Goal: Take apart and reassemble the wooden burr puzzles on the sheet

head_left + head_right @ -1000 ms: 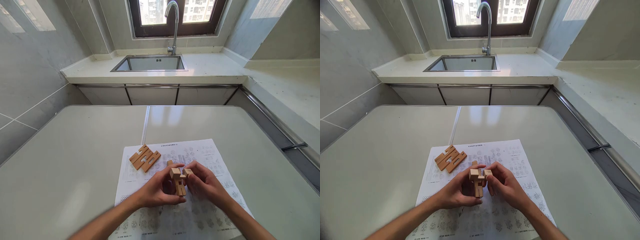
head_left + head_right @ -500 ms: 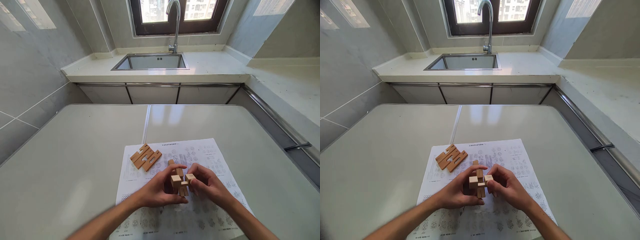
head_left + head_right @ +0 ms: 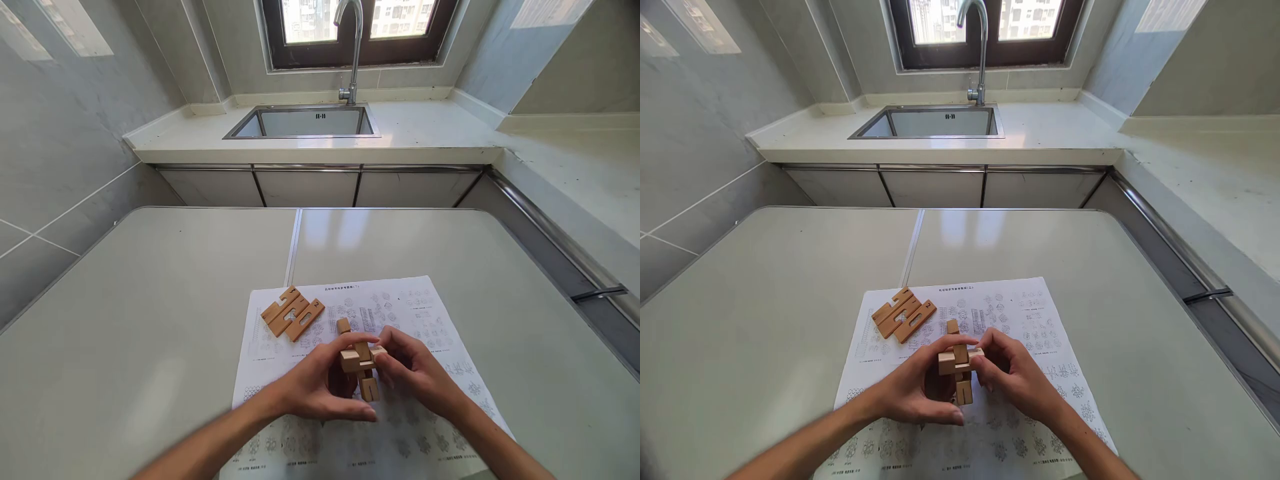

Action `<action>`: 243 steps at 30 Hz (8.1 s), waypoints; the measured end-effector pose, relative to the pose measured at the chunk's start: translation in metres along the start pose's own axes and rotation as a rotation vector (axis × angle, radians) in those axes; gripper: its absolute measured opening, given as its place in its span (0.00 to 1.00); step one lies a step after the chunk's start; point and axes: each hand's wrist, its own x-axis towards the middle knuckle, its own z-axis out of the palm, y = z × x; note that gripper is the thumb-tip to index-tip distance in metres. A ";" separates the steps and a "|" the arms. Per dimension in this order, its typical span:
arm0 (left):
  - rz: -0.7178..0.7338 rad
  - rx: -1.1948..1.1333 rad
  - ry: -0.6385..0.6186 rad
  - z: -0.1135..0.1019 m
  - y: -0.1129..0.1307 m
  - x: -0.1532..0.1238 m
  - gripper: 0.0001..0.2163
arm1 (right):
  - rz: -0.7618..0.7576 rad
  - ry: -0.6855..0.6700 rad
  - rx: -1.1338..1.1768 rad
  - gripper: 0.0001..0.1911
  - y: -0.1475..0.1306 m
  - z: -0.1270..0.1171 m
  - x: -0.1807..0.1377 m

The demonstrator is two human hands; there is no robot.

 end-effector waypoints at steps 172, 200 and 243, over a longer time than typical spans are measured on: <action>0.258 0.253 0.197 0.001 -0.009 0.006 0.36 | -0.182 -0.180 -0.413 0.22 -0.002 0.001 -0.008; 0.077 0.272 0.274 0.006 -0.008 0.008 0.20 | 0.074 0.293 0.936 0.10 -0.008 -0.039 0.011; 0.403 0.843 0.383 -0.042 0.016 -0.005 0.09 | 0.155 0.169 0.546 0.15 -0.002 -0.033 0.012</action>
